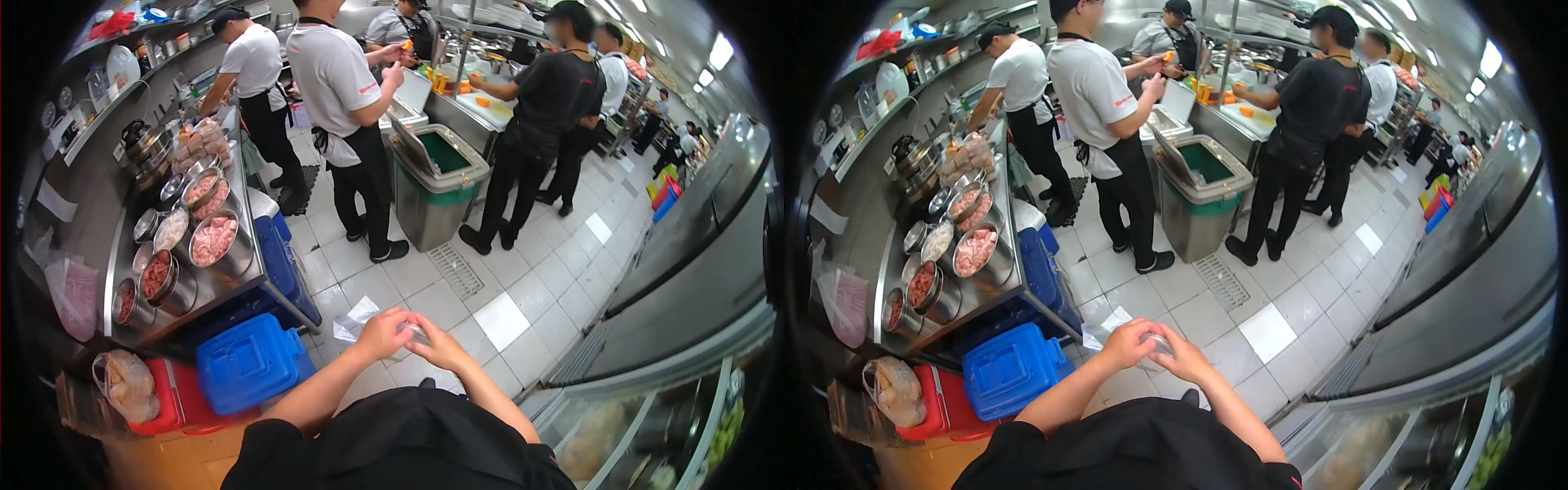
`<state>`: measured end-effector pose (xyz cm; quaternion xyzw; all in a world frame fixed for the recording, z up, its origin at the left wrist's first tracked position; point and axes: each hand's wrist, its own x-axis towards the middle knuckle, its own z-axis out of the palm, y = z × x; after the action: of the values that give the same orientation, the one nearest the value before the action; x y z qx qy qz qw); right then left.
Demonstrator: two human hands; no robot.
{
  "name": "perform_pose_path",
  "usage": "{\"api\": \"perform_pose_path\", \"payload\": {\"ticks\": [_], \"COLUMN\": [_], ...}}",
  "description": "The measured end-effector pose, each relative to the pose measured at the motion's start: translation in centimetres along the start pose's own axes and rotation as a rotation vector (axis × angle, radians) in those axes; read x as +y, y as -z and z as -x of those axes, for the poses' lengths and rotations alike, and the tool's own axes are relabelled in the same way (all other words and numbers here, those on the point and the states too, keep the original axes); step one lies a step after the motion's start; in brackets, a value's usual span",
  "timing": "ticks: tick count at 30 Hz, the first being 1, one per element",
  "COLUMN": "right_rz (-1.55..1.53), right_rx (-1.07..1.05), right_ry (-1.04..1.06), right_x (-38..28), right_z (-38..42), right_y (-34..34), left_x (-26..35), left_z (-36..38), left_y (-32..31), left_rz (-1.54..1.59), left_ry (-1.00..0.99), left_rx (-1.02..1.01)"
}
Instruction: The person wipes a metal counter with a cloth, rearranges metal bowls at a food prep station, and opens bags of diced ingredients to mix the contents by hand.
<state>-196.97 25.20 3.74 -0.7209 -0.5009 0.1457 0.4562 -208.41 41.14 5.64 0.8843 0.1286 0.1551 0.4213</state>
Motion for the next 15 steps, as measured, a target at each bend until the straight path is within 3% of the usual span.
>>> {"api": "perform_pose_path", "payload": {"ticks": [1, 3, 5, 7, 10, 11, 13, 15], "right_rz": [-0.004, -0.399, -0.274, -0.097, -0.091, -0.087, -0.119, -0.106], "right_rx": [-0.007, -0.389, -0.381, -0.385, -0.337, -0.349, -0.384, -0.444], "right_ry": [0.015, -0.491, -0.392, -0.032, 0.007, 0.01, -0.033, -0.107], "right_x": [0.6, 2.3, 2.5, 2.6, 4.6, 5.1, 5.8, 6.2], "right_z": [-1.9, -5.9, -8.8, -12.1, -17.6, -19.5, -23.6, -27.9], "right_y": [0.2, 0.8, 1.7, 2.2, 0.7, 0.3, -1.0, -3.1], "left_x": [0.5, 1.4, 1.1, -2.8, -9.2, -9.6, -11.0, -18.6], "left_z": [-1.2, -3.1, -4.0, -3.4, -1.6, -1.6, -0.8, 0.8], "left_y": [0.2, 2.3, 4.8, 6.2, 7.1, 8.2, 10.9, 11.4], "left_rz": [-0.006, -0.02, -0.04, 0.014, 0.003, 0.01, 0.423, 0.914], "left_ry": [-0.067, -0.007, 0.144, 0.271, 0.395, 0.4, 0.593, 0.594], "left_rx": [0.031, 0.006, -0.183, -0.394, -0.544, -0.535, -0.273, 0.09]}}
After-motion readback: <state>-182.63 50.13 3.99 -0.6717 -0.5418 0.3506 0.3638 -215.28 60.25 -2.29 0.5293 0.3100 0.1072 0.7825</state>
